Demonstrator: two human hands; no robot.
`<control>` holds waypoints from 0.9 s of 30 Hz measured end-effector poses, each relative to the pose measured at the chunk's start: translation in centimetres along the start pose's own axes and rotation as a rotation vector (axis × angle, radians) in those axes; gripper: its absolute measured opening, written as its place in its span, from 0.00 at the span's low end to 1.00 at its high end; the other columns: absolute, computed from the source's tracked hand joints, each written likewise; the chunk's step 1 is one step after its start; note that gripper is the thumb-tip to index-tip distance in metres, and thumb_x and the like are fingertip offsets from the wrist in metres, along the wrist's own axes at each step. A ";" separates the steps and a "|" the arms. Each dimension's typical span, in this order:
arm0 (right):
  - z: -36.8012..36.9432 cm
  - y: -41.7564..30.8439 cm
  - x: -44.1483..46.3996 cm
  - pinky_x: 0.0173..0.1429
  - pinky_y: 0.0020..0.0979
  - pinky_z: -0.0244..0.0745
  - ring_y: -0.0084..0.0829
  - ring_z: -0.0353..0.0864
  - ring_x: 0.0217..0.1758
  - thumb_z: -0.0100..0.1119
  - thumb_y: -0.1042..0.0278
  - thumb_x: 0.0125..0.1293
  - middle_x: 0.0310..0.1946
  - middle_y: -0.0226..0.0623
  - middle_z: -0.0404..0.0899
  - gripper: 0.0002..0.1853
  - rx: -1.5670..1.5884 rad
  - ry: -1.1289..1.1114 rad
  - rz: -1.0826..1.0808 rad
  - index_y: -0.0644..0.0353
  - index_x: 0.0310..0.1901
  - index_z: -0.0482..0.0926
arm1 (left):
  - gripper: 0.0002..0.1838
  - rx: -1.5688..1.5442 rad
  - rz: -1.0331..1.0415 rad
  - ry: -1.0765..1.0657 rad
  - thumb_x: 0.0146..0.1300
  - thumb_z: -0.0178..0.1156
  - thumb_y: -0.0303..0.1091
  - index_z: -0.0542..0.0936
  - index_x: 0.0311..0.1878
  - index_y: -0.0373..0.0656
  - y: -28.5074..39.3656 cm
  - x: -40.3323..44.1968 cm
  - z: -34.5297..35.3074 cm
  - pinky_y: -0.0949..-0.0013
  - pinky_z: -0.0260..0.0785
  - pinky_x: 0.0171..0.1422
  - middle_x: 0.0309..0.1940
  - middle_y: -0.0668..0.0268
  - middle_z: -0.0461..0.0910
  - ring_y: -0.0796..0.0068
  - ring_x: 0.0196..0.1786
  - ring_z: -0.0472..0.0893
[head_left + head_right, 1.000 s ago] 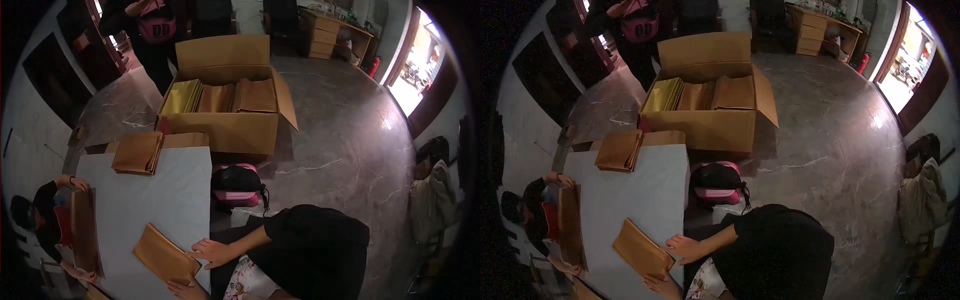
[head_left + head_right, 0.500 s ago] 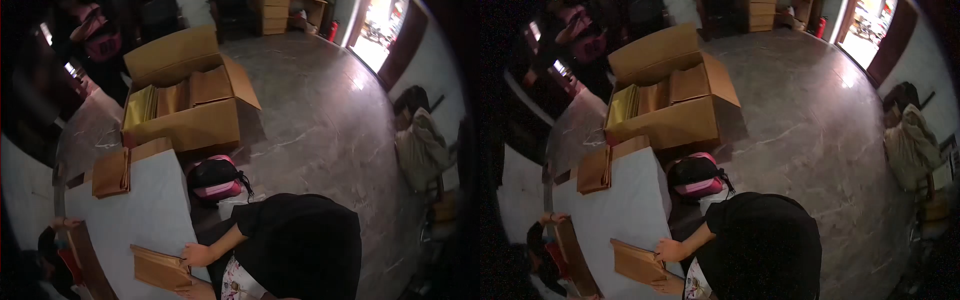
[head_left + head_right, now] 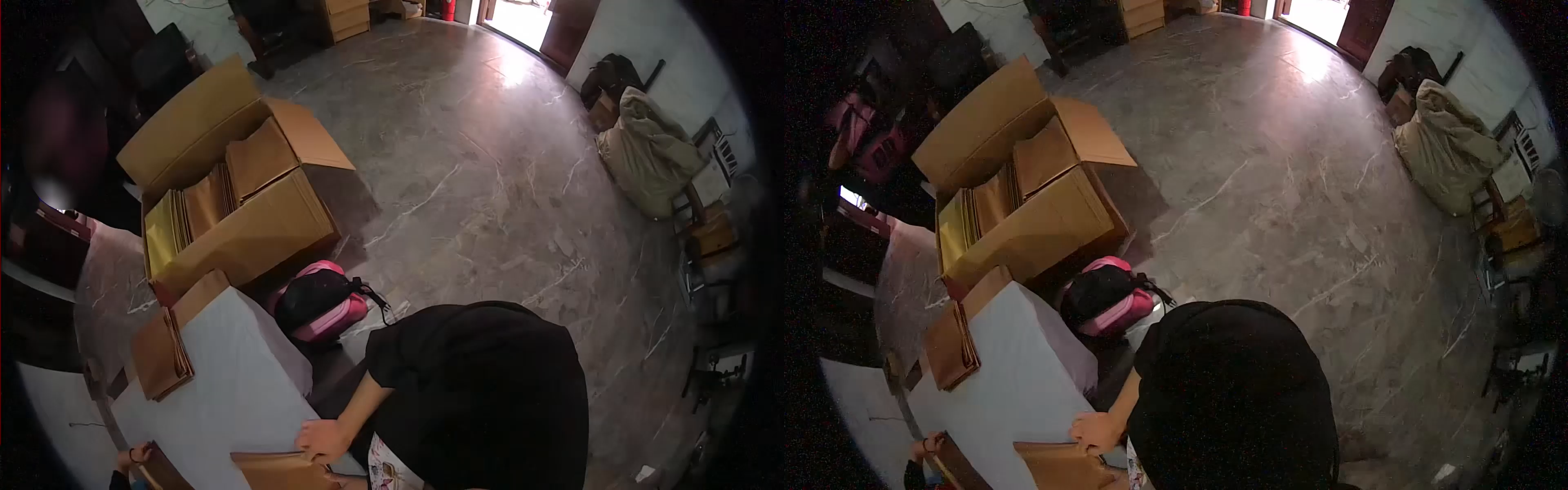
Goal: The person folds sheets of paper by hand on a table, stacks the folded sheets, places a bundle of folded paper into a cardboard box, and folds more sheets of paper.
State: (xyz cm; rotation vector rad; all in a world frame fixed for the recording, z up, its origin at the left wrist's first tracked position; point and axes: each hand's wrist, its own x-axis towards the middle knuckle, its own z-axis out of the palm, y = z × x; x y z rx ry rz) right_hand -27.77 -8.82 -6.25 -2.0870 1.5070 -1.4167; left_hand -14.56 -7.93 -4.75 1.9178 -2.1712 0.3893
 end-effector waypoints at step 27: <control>-2.4 -1.7 1.8 0.44 0.45 0.68 0.51 0.72 0.43 0.53 0.71 0.57 0.48 0.49 0.65 0.28 0.490 -0.464 0.260 0.53 0.62 0.64 | 0.43 -0.045 -0.073 -0.018 0.67 0.45 0.59 0.49 0.71 0.32 -0.6 -0.4 -0.5 0.50 0.51 0.70 0.68 0.45 0.55 0.47 0.71 0.55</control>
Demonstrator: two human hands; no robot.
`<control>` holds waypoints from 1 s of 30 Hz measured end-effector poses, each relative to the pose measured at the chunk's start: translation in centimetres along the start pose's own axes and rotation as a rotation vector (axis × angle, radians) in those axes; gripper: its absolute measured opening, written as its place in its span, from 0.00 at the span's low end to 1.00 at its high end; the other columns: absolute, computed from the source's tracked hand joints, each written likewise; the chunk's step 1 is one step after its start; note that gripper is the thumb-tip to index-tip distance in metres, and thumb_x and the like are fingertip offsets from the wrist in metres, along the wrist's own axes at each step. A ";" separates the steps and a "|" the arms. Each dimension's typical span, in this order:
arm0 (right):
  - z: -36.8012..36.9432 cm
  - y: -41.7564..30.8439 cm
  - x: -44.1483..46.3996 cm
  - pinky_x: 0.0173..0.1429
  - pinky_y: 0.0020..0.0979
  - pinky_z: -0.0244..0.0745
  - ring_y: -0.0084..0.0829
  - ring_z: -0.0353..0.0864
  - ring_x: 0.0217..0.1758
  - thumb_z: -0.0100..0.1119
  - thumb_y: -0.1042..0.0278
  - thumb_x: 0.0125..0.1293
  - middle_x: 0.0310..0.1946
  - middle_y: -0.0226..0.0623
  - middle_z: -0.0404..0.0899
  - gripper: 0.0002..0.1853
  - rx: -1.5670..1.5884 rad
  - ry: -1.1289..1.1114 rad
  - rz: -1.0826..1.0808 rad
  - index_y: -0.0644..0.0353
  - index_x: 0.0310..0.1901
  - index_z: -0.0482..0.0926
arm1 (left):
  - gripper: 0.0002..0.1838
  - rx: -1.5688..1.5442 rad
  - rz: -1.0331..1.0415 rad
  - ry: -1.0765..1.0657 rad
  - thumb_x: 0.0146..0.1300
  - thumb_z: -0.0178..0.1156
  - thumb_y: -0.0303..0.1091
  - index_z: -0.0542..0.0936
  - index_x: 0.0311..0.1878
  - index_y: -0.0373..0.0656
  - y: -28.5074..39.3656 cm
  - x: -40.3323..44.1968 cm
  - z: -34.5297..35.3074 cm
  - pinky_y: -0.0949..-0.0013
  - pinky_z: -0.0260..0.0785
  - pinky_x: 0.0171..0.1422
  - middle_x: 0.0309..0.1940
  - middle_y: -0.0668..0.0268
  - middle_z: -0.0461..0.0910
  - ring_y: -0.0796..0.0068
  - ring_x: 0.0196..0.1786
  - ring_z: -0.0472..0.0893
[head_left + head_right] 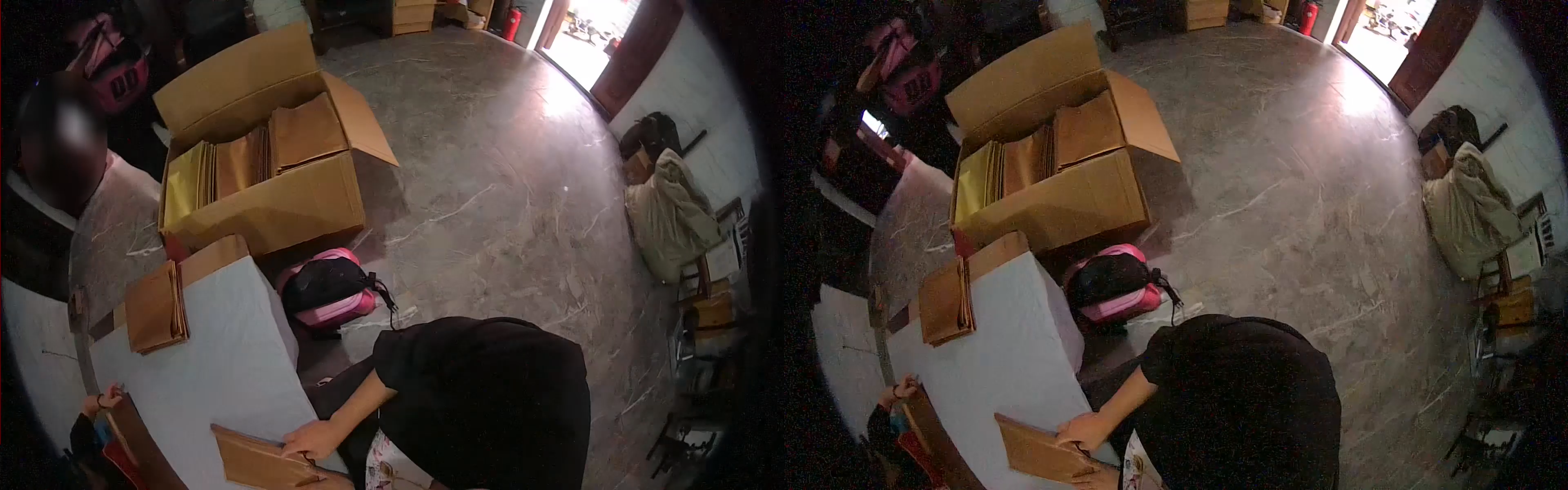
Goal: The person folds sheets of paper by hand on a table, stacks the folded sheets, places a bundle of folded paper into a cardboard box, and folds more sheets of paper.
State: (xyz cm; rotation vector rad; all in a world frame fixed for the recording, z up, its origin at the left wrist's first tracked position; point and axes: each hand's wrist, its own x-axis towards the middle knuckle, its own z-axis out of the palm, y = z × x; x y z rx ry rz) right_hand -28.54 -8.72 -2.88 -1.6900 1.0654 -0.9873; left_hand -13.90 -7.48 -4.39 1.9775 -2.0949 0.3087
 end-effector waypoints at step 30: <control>-2.5 -0.4 -0.8 0.40 0.28 0.73 0.30 0.81 0.34 0.52 0.61 0.69 0.36 0.43 0.82 0.19 -0.159 0.031 0.150 0.63 0.56 0.75 | 0.53 -0.185 -0.349 0.023 0.58 0.47 0.70 0.54 0.68 0.27 0.2 -1.8 -2.2 0.52 0.45 0.73 0.70 0.45 0.52 0.51 0.73 0.51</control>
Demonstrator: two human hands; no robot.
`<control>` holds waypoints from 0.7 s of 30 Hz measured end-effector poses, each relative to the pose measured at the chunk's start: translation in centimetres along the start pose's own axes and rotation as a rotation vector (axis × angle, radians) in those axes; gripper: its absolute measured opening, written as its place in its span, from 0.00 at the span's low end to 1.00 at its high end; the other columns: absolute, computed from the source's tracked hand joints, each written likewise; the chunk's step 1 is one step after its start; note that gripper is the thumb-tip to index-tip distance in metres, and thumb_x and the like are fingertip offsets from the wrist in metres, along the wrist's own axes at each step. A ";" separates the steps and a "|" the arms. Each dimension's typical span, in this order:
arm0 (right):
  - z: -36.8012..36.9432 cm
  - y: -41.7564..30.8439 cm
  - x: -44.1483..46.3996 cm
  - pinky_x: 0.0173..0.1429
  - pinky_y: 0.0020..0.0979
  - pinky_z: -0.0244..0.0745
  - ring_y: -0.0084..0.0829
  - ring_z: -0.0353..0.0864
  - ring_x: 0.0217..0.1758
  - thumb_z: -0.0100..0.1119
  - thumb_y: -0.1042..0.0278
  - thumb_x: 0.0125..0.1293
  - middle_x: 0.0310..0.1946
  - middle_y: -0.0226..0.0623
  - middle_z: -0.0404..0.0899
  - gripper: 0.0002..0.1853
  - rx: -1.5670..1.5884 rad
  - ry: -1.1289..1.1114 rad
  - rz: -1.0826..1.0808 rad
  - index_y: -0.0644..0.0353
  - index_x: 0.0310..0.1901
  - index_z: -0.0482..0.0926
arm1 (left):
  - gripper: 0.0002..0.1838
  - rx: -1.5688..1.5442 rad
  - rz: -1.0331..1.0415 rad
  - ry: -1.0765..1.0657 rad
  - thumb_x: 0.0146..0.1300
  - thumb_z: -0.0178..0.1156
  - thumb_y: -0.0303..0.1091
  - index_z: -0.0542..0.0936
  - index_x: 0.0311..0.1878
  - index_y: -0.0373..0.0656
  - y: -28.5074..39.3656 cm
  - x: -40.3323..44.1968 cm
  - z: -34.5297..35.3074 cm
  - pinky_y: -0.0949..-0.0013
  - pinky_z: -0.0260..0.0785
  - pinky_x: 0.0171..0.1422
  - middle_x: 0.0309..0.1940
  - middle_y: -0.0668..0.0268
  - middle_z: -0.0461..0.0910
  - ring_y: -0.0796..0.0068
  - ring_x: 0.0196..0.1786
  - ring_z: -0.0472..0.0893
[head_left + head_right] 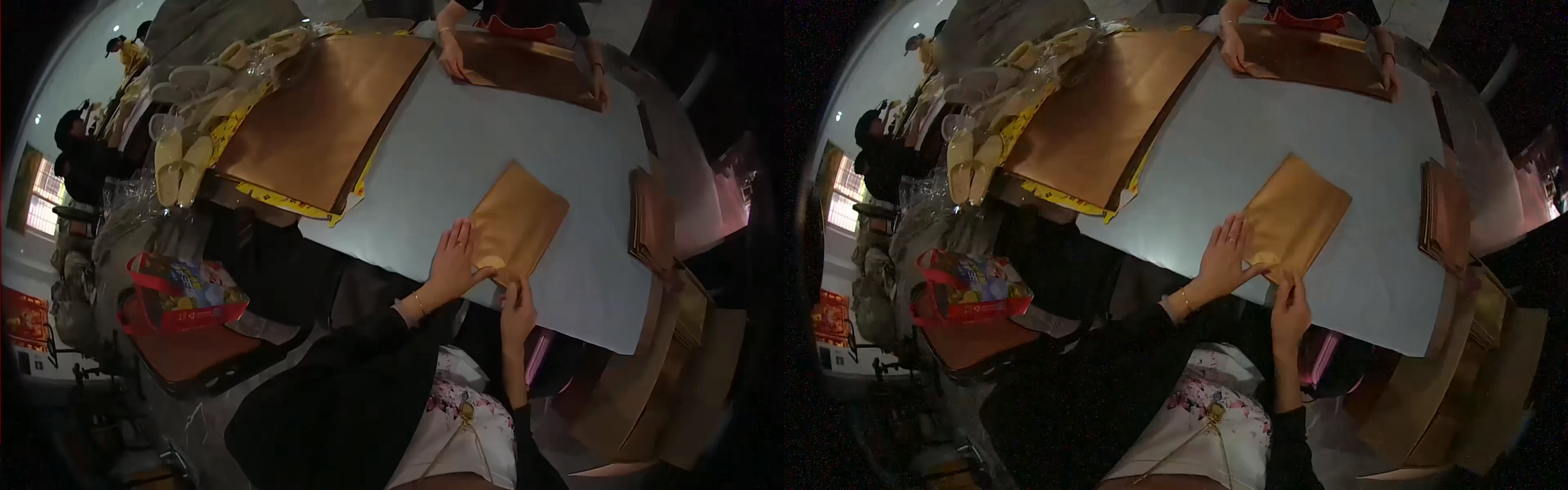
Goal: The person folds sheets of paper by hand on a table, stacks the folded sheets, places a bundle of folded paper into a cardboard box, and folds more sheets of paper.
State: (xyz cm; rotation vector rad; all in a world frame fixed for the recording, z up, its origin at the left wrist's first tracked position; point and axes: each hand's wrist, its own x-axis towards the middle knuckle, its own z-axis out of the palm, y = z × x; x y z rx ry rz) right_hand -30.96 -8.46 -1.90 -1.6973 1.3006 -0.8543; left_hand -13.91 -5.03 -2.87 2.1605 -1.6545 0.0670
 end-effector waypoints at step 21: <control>-1.4 -0.2 -0.6 0.19 0.18 0.66 0.20 0.77 0.18 0.44 0.67 0.70 0.34 0.32 0.82 0.14 0.527 -0.486 0.416 0.62 0.52 0.76 | 0.50 0.030 0.129 -0.233 0.55 0.58 0.61 0.53 0.69 0.32 -2.4 1.1 -1.4 0.43 0.39 0.73 0.72 0.49 0.49 0.47 0.74 0.45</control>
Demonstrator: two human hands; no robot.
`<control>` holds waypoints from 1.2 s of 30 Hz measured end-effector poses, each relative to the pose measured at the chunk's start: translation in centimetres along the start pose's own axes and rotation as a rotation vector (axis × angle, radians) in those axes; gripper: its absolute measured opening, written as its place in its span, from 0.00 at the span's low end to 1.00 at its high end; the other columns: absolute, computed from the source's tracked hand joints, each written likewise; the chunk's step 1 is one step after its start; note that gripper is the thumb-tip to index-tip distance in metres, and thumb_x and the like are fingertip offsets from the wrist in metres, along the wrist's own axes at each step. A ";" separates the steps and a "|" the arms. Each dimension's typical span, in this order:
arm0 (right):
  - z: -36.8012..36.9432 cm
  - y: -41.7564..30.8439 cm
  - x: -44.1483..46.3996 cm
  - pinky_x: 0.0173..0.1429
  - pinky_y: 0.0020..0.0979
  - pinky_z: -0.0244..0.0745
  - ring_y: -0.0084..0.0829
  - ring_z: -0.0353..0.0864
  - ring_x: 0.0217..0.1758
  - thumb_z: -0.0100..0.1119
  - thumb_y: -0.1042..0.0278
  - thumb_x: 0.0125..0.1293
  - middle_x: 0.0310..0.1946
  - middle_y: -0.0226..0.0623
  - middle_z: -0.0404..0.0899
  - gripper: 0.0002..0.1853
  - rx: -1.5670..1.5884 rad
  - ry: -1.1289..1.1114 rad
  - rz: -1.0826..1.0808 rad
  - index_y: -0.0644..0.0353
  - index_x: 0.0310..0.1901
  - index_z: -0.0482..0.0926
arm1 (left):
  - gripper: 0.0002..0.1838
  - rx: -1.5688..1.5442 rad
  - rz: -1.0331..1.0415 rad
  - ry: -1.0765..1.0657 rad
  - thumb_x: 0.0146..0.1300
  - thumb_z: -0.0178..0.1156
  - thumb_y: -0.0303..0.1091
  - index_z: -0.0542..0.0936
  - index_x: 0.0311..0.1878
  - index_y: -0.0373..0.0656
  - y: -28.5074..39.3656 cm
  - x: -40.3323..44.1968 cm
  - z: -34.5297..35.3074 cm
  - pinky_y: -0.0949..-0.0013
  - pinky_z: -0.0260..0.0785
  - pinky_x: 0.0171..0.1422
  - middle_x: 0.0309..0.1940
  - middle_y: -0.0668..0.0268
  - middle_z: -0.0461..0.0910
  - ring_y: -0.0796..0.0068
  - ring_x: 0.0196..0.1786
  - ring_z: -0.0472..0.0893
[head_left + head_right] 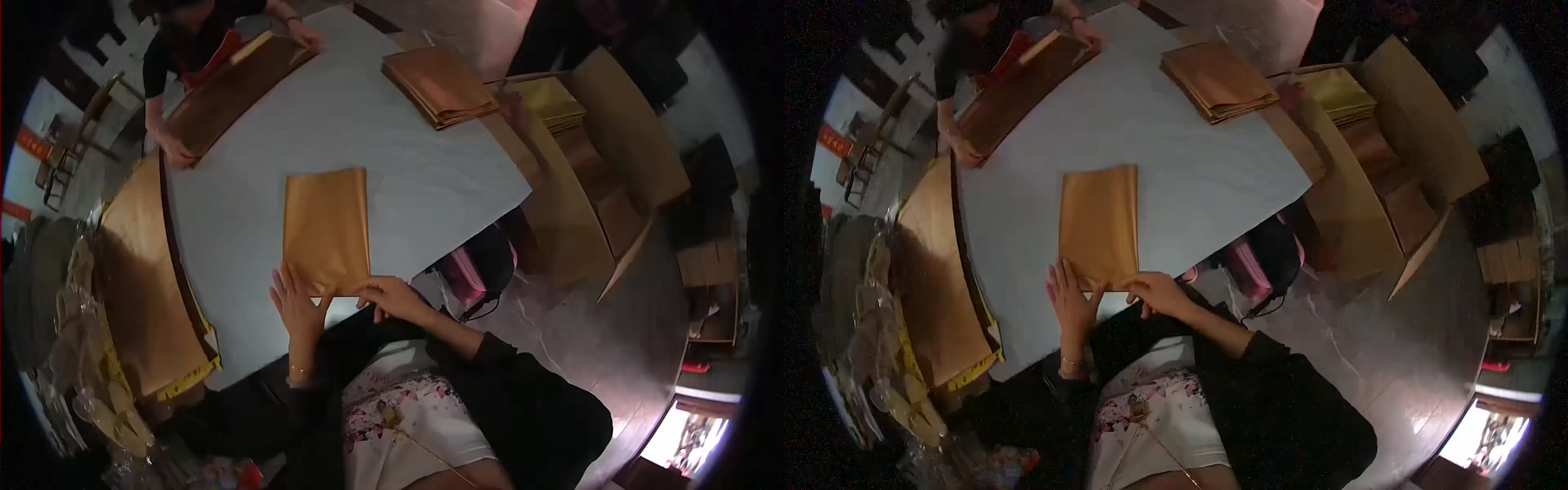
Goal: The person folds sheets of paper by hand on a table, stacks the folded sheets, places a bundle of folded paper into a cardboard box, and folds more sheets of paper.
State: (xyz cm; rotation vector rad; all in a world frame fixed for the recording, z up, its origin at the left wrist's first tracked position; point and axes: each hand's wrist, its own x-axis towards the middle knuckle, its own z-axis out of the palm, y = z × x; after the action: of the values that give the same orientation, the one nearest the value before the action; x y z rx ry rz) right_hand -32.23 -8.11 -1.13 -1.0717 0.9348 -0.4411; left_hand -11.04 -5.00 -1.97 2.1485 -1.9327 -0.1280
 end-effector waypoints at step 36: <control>4.3 2.2 1.9 0.40 0.36 0.72 0.39 0.75 0.39 0.55 0.69 0.59 0.45 0.40 0.64 0.25 -0.566 0.637 -0.717 0.58 0.60 0.67 | 0.55 -0.237 0.322 -0.211 0.47 0.68 0.60 0.55 0.68 0.31 -1.0 3.3 -1.8 0.48 0.50 0.72 0.71 0.46 0.49 0.45 0.73 0.49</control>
State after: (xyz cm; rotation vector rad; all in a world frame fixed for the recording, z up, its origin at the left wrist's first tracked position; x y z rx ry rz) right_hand -27.90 -6.15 -3.19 -1.8503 1.2539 -1.2071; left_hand -9.27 -7.98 -0.10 1.7091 -2.2225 -0.5132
